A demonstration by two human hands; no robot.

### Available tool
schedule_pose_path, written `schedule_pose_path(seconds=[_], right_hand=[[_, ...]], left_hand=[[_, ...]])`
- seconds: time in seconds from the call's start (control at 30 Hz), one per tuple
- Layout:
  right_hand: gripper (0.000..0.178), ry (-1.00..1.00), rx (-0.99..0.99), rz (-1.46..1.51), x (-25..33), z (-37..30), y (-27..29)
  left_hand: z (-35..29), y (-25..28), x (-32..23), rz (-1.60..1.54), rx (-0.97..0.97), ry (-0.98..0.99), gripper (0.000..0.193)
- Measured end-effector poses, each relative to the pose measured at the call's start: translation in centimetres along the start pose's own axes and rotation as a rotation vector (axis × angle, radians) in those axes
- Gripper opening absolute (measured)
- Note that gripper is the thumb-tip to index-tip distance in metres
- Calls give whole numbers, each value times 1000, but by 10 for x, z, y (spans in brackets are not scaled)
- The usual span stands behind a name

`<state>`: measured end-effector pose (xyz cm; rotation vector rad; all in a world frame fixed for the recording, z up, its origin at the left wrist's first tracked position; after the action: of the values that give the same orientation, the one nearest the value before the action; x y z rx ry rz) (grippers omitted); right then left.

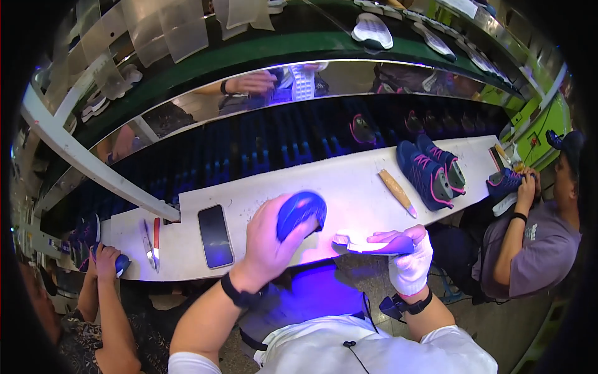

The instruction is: Checking shoes for quality and cleanliness on an assembly line.

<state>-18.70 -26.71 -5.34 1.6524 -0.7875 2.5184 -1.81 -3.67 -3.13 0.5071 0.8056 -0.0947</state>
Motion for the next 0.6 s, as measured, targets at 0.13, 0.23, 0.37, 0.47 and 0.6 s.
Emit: schedule_pose_path(seconds=[0.13, 0.23, 0.37, 0.47, 0.6], right_hand=[[57, -116, 91, -31, 1, 9, -20], [51, 23, 459, -204, 10, 20, -62], [44, -261, 448, -31, -24, 20, -91], [44, -228, 368, 56, -36, 8, -96], [47, -71, 312, -88, -38, -10, -93]], left_hand=[[-30, 1, -25, -121, -24, -143, 57], [-39, 10, -35, -130, -92, -163, 59], [-56, 34, -51, -33, 5, -143, 44], [-74, 38, -61, -26, 56, -77, 24], [-97, 20, -67, -341, -125, 132, 38]])
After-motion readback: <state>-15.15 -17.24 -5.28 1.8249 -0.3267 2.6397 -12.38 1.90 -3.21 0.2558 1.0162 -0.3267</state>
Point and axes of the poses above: each hand's wrist, its own z-axis towards the middle knuckle, its own y-axis out of the back of the hand, x = y × z, the point moved 6 cm from there along z, towards the middle knuckle, and after that the axes turned 2 degrees about z, right-handed, at the moved point
